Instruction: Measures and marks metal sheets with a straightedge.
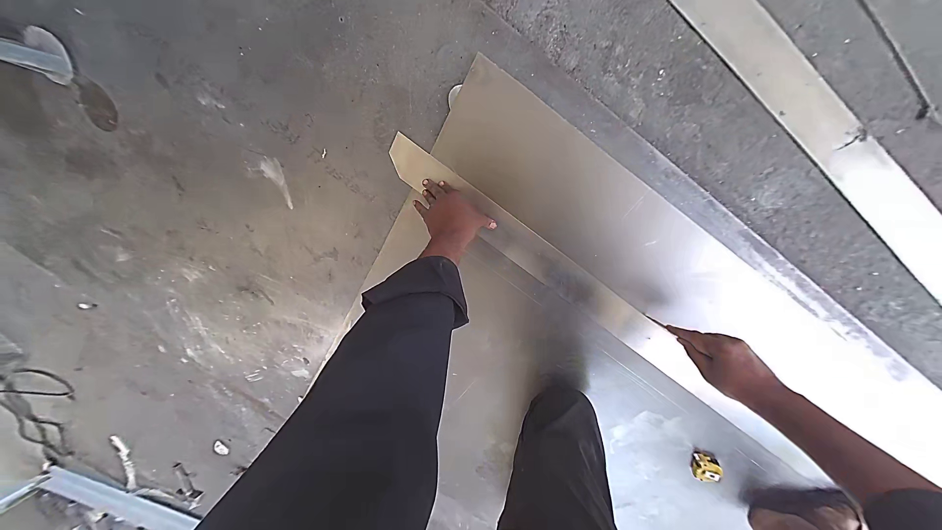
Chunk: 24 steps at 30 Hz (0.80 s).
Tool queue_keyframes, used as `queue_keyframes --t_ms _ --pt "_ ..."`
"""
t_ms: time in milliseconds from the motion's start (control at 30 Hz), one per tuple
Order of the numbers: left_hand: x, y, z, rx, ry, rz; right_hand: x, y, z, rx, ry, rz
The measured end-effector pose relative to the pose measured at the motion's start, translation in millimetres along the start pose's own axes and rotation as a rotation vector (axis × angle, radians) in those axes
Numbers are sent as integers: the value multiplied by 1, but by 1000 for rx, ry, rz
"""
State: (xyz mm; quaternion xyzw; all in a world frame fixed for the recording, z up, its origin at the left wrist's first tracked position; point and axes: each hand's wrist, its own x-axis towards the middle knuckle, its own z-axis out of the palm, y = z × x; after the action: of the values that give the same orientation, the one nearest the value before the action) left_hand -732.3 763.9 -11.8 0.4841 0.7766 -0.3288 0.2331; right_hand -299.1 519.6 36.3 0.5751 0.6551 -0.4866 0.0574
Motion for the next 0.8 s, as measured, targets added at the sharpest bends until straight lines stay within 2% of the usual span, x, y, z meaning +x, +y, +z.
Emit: queue_keyframes --t_ms 67,133,233,300,400,500,600,667,800 --pt "1 -2 -3 -7 40 5 -27 22 5 15 14 61" --pt "-5 -3 0 -18 55 25 -41 23 12 57 0 107" --pt "-11 7 0 -41 47 45 -43 35 16 89 16 93" --pt "-40 11 11 7 69 84 -46 36 20 111 -21 95" --pt "-110 64 64 118 132 195 -42 46 22 136 21 82" --pt "-200 117 142 73 35 258 -43 54 24 160 12 72" --pt "-272 166 193 78 -35 217 -41 56 17 132 -68 107" --pt "-283 188 211 61 7 153 -40 58 12 122 -108 115" --pt "-280 191 217 96 9 110 -46 78 16 92 -139 43"
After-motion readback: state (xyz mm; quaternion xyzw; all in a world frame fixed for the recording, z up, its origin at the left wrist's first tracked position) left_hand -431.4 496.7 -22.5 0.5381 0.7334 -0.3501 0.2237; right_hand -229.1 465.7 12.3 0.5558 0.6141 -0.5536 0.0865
